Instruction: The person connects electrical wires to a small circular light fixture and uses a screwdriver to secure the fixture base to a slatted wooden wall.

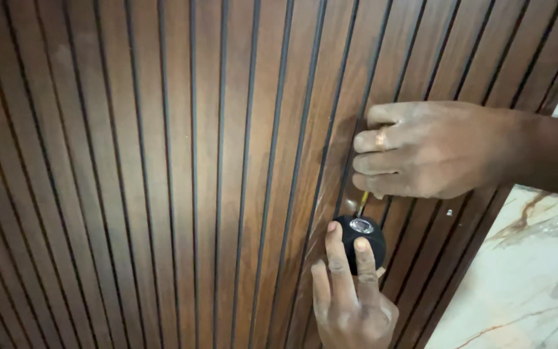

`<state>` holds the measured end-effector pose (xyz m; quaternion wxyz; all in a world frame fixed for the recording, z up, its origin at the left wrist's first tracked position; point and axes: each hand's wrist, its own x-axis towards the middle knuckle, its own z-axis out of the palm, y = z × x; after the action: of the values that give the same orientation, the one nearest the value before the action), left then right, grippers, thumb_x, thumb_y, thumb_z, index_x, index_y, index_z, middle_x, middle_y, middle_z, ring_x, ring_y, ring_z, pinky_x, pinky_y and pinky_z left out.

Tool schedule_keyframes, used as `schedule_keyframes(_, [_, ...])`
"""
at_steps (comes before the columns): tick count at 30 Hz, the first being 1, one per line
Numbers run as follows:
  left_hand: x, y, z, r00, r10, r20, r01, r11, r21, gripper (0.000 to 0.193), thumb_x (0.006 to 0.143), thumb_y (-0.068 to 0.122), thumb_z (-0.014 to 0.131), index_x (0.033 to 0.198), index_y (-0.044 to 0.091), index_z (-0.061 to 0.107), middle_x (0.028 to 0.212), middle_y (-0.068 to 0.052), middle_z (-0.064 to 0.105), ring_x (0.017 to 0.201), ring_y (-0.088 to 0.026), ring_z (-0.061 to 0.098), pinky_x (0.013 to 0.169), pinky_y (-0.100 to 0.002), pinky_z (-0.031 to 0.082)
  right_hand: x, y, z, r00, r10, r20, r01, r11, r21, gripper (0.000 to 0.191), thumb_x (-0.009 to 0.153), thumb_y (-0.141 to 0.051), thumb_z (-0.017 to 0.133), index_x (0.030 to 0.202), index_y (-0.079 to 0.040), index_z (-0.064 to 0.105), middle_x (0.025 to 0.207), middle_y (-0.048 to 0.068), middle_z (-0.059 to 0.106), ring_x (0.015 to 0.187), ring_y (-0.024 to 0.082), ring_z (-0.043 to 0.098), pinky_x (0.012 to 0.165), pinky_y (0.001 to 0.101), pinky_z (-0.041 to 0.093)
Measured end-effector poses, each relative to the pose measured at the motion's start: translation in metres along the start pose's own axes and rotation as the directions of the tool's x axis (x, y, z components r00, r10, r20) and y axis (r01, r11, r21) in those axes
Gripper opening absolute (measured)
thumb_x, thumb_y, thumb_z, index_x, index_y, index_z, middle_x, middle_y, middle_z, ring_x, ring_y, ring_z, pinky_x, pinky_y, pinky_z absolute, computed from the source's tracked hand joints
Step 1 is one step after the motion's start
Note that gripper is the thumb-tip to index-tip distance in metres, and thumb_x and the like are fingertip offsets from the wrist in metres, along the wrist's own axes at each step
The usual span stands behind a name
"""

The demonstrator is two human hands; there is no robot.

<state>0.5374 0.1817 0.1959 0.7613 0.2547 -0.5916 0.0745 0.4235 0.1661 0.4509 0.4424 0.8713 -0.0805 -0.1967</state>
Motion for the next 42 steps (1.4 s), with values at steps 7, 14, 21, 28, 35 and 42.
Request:
schedule_keyframes(7, [0.0,0.002,0.0,0.999,0.026,-0.03,-0.024,0.998,0.064,0.066,0.087,-0.006,0.07,0.148,-0.002,0.045,0.14,-0.036,0.055,0.098,-0.045,0.064,0.077,-0.05,0.057,0.029,-0.026,-0.009,0.85,0.452,0.271,-0.454,0.889,-0.059,0.023,0.068,-0.022,0.074,0.091,-0.019,0.078,0.084,0.001,0.073,0.094,0.022,0.069,0.084,0.0423,0.055])
schedule_keyframes(14, [0.003,0.002,-0.008,0.999,0.028,0.029,-0.029,0.999,0.038,0.071,0.089,-0.007,0.072,0.152,-0.001,0.042,0.142,-0.036,0.054,0.092,-0.04,0.061,0.073,-0.046,0.053,0.019,-0.025,-0.024,0.971,0.221,0.094,-0.224,0.974,0.024,0.033,0.072,-0.017,0.073,0.103,-0.006,0.074,0.096,0.004,0.07,0.105,0.025,0.064,0.085,0.0411,0.048])
schedule_keyframes(21, [-0.002,-0.002,-0.007,1.0,0.016,0.022,-0.016,1.0,0.019,0.072,0.09,0.0,0.075,0.153,0.005,0.042,0.144,-0.033,0.055,0.09,-0.036,0.061,0.072,-0.045,0.053,0.027,-0.015,-0.029,0.996,0.048,0.074,-0.049,0.999,0.004,0.028,0.073,-0.015,0.075,0.099,-0.003,0.077,0.093,0.006,0.069,0.099,0.024,0.062,0.086,0.0415,0.047])
schedule_keyframes(28, [-0.001,0.0,-0.002,0.999,0.035,-0.003,-0.034,0.997,0.075,0.065,0.089,-0.003,0.072,0.149,0.0,0.046,0.142,-0.034,0.055,0.093,-0.039,0.062,0.074,-0.046,0.054,0.055,-0.018,-0.024,0.913,0.287,0.29,-0.298,0.954,-0.005,0.015,0.071,-0.016,0.077,0.086,-0.013,0.077,0.083,0.0,0.068,0.099,0.019,0.062,0.094,0.041,0.04])
schedule_keyframes(35, [0.001,0.006,-0.012,1.0,0.006,0.027,-0.009,0.997,0.077,0.055,0.087,-0.001,0.074,0.138,-0.003,0.053,0.141,-0.032,0.057,0.096,-0.042,0.062,0.08,-0.047,0.055,0.066,-0.037,-0.043,0.726,0.511,0.461,-0.511,0.849,-0.137,0.014,0.077,-0.024,0.077,0.069,-0.014,0.075,0.078,-0.001,0.071,0.102,0.019,0.061,0.091,0.0386,0.04])
schedule_keyframes(42, [0.019,-0.002,-0.042,0.981,0.091,0.169,-0.087,0.996,-0.033,0.061,0.084,0.013,0.082,0.138,0.0,0.058,0.142,-0.028,0.057,0.105,-0.042,0.063,0.089,-0.046,0.056,0.036,-0.06,-0.057,0.623,0.744,0.239,-0.744,0.659,-0.11,0.018,0.085,-0.03,0.07,0.096,-0.017,0.078,0.097,0.0,0.073,0.102,0.02,0.062,0.09,0.0413,0.042])
